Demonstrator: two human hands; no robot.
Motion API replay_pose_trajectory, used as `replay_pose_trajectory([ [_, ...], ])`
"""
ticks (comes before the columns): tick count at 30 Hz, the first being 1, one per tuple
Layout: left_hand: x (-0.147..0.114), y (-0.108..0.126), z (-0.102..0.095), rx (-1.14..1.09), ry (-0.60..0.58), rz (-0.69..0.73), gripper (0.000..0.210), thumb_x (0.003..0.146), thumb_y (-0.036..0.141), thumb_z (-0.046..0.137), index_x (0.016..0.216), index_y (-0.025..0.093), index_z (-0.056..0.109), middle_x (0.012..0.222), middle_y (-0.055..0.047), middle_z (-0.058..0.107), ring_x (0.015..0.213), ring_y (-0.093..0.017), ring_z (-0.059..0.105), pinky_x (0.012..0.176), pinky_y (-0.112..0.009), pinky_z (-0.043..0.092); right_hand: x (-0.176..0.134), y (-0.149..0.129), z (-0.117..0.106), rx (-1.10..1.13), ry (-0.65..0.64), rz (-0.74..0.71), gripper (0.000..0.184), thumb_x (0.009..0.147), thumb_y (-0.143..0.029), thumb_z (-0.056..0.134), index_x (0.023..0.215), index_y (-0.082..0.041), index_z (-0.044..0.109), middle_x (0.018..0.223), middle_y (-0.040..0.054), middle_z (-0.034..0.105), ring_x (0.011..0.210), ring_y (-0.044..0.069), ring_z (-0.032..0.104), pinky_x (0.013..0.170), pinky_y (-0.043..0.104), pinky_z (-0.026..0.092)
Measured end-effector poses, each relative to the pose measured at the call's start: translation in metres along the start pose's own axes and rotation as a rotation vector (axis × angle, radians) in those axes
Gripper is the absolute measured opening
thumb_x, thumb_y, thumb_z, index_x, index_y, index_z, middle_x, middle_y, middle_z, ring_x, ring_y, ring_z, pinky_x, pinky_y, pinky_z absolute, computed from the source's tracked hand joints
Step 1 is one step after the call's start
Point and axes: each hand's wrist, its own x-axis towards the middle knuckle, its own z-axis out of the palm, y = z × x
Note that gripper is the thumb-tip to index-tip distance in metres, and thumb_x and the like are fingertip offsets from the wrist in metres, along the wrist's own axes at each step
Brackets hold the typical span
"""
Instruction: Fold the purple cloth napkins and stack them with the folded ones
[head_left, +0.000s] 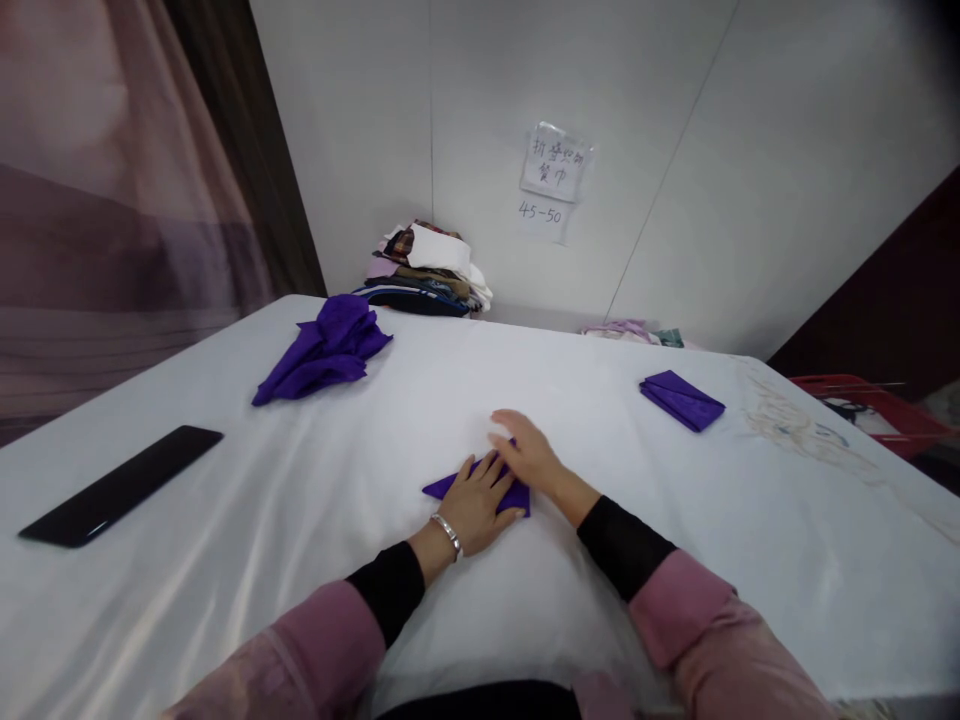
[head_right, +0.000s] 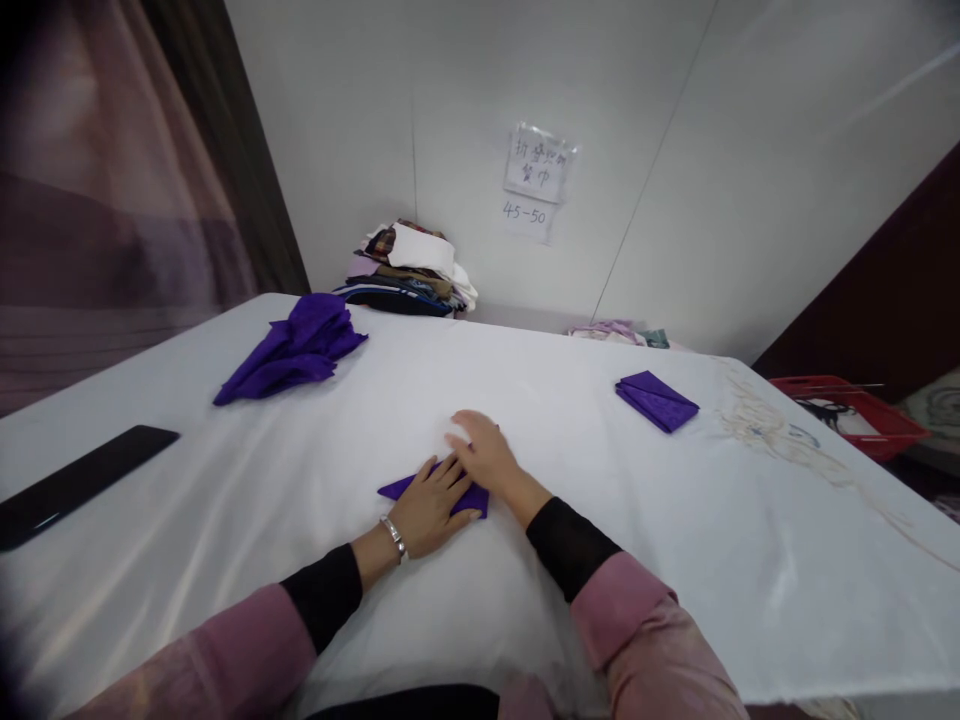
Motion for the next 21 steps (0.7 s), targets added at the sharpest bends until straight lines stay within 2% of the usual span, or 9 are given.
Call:
replay_pose_trajectory([
  [1,0.000,0.001,-0.002,-0.010,0.010,0.002,0.056,0.087,0.053,0.040,0.133,0.021,0.043,0.139,-0.010,0.044,0.131,-0.030,0.031,0.108,-0.053,0.018,-0.003,-0.008,0.005,0.037,-0.091,-0.091,0.043,0.090,-0.043,0.042,0.127,-0.022,0.048,0.135,0.0079,0.046,0.128,0.019,0.036,0.106,0.036,0.024],
  [3,0.000,0.003,-0.004,-0.027,0.017,0.011,0.055,0.087,0.050,0.042,0.134,0.022,0.041,0.136,-0.008,0.047,0.129,-0.029,0.033,0.108,-0.052,0.020,-0.006,-0.016,0.012,0.049,-0.287,-0.163,0.053,0.089,-0.049,0.043,0.135,-0.024,0.040,0.144,0.0082,0.035,0.134,0.022,0.025,0.110,0.044,0.014],
  [6,0.000,0.004,-0.005,-0.027,-0.002,0.001,0.057,0.087,0.051,0.042,0.135,0.022,0.039,0.138,-0.008,0.046,0.129,-0.030,0.033,0.107,-0.053,0.019,-0.005,-0.007,0.015,-0.001,-0.433,-0.097,0.060,0.090,-0.053,0.036,0.140,-0.021,0.032,0.149,0.0111,0.024,0.138,0.024,0.014,0.110,0.049,0.007],
  [11,0.000,0.002,-0.002,-0.012,-0.026,-0.013,0.068,0.083,0.061,0.041,0.136,0.020,0.038,0.140,-0.012,0.042,0.131,-0.032,0.031,0.108,-0.054,0.015,0.008,0.020,0.010,-0.095,-0.472,-0.056,0.060,0.092,-0.052,0.030,0.142,-0.019,0.028,0.150,0.0105,0.020,0.139,0.024,0.011,0.110,0.046,0.005],
  [21,0.000,0.001,0.000,0.037,-0.058,-0.004,0.075,0.081,0.070,0.032,0.135,0.019,0.039,0.146,-0.013,0.032,0.135,-0.031,0.022,0.108,-0.053,0.016,0.029,0.048,0.013,-0.259,-0.466,0.025,0.065,0.091,-0.058,0.019,0.143,-0.021,0.025,0.152,0.0059,0.016,0.139,0.021,0.006,0.110,0.041,0.005],
])
